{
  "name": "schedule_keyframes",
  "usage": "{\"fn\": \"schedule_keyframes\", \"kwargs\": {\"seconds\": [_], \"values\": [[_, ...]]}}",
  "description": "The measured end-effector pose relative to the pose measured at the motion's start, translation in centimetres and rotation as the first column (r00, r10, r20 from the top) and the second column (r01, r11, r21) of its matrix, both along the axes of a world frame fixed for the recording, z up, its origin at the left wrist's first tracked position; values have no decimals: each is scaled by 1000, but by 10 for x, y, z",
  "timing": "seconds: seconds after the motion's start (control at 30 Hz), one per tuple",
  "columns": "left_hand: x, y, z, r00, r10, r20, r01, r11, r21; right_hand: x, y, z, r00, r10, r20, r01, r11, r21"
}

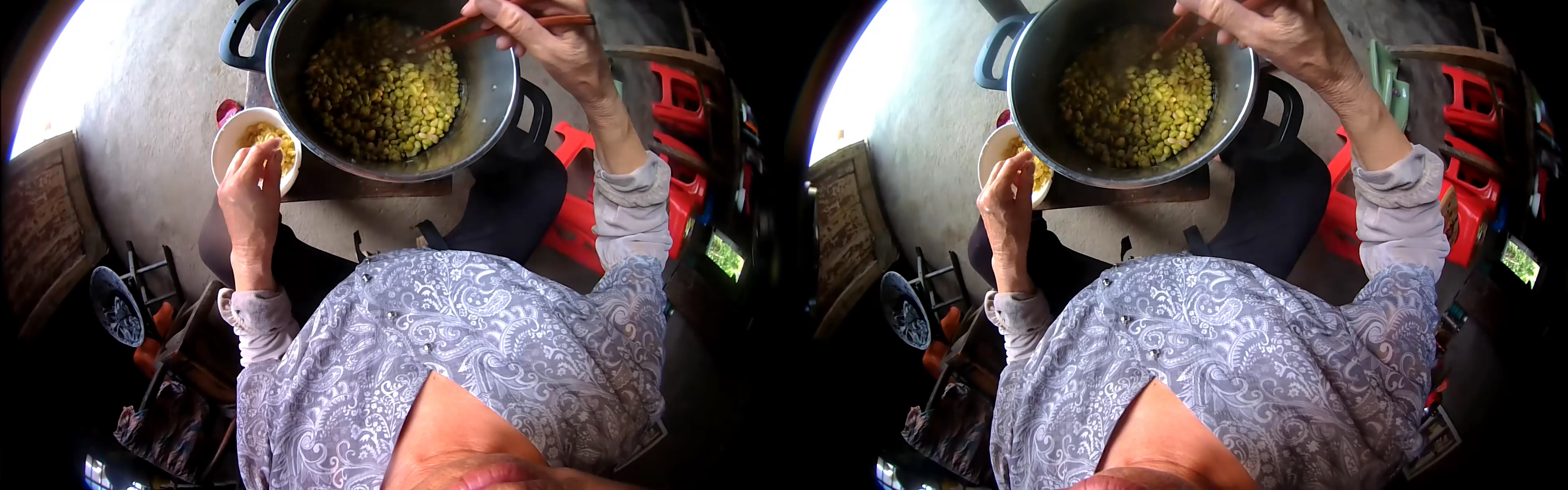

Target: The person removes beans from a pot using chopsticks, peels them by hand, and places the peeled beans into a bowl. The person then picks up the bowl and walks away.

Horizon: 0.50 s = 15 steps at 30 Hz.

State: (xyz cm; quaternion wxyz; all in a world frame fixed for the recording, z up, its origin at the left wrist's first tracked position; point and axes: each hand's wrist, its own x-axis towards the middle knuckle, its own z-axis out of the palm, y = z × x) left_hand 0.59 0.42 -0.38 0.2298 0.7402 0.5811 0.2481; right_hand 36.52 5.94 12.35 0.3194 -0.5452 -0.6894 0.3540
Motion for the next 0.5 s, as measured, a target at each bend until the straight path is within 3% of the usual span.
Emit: {"fn": "schedule_keyframes", "kwargs": {"seconds": [0.07, 0.1, 0.17, 0.23, 0.33, 0.47, 0.5], "values": [[2, 1, 3, 1000, -4, -9, 3, 1000, -31, 9, 5, -3, 1000, -10, 24, 7, 994, 111], [4, 2, 3, 1000, -4, -12, 3, 999, -43, 15, 12, -15, 997, 49, 66, -66, 958, 278], [3, 2, 2, 1000, -5, -17, 4, 999, -34, 17, 13, -43, 988, 33, 151, -94, 905, 415], [1, 1, 2, 1000, 0, -21, 0, 999, -33, 12, 13, -62, 999, 8, -34, -2, 982, 191], [0, 1, 0, 1000, 3, -4, -3, 999, -39, -1, 5, -37, 997, -79, -10, 75, 977, -198], [2, 3, 0, 1000, -5, 8, 6, 999, -54, -2, -9, -17, 996, -82, -43, 68, 964, -259], [1, 2, 1, 1000, -5, -2, 5, 998, -65, -6, -13, -3, 987, -163, -3, 156, 947, -282]]}}
